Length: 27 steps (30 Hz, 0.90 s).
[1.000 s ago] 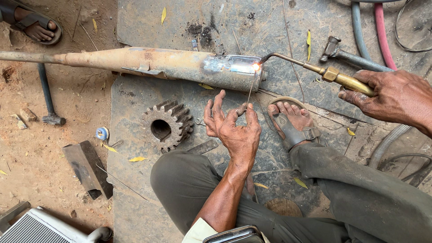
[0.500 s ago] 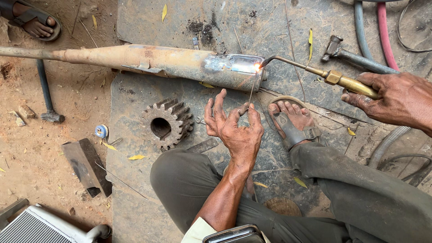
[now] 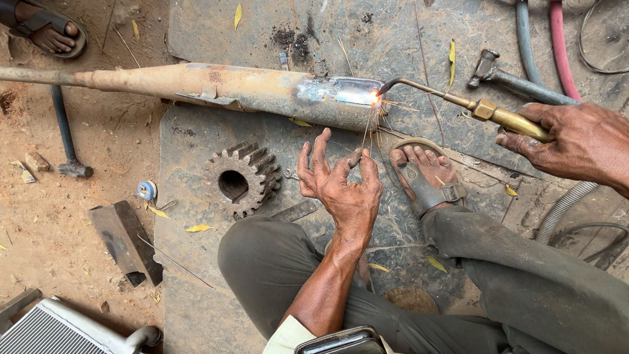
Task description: The person uses a welding torch and filler rod to weld a seam on a metal pipe. They feed the rod into the molten pool while moving the torch along the joint, producing sparks and a visible weld bead.
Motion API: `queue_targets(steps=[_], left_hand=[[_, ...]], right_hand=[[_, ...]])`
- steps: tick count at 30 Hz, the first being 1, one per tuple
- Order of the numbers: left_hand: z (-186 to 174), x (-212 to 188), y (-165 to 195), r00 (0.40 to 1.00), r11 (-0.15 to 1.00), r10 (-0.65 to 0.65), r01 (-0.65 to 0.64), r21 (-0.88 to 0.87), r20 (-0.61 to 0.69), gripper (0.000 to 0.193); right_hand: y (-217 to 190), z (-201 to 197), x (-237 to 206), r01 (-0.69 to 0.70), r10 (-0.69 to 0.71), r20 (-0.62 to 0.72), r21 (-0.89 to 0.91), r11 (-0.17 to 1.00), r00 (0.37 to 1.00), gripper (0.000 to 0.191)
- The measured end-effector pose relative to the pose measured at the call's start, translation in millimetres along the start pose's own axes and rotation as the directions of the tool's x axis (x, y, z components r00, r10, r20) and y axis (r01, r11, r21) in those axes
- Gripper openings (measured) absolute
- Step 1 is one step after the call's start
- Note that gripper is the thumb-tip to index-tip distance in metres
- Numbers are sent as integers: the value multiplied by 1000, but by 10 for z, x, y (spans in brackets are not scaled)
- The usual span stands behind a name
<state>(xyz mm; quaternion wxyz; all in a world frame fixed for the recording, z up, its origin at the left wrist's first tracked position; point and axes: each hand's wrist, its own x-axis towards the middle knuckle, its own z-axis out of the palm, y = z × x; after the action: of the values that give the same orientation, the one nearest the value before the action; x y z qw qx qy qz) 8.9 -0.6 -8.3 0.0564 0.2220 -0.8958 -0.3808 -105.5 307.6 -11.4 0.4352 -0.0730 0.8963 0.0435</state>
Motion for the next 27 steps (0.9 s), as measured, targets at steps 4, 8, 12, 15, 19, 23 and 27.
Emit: queue_targets(steps=[4,8,12,15,19,23,27], left_hand=[[6,-12,-17,1000,1000,21,-21,-11,5,14],[13,-19,-22,1000,1000,15,-15,-5,14,13],[-1,-27,-25,1000,1000,11,-11,-5,10,13],[-7,-17,-32,1000,1000,8,-8,9,12,12],[-3,-5,-42,1000,1000,12,-12,6,5,12],[1,-10,-50,1000,1000,9,-9,-15,1,12],[0,-9,-60,1000,1000,19,-19,5,-7,11]], right_hand=[[28,53,33,33,-31,22,-129,991,999,59],[99,130,55,63,-64,-30,-43,997,997,58],[103,154,45,65,-66,-47,-19,998,997,57],[70,120,30,54,-54,-48,-4,999,997,57],[29,67,18,58,-59,-27,-34,998,998,55],[15,55,6,44,-45,-24,-37,998,999,55],[17,65,1,46,-45,-35,6,999,998,55]])
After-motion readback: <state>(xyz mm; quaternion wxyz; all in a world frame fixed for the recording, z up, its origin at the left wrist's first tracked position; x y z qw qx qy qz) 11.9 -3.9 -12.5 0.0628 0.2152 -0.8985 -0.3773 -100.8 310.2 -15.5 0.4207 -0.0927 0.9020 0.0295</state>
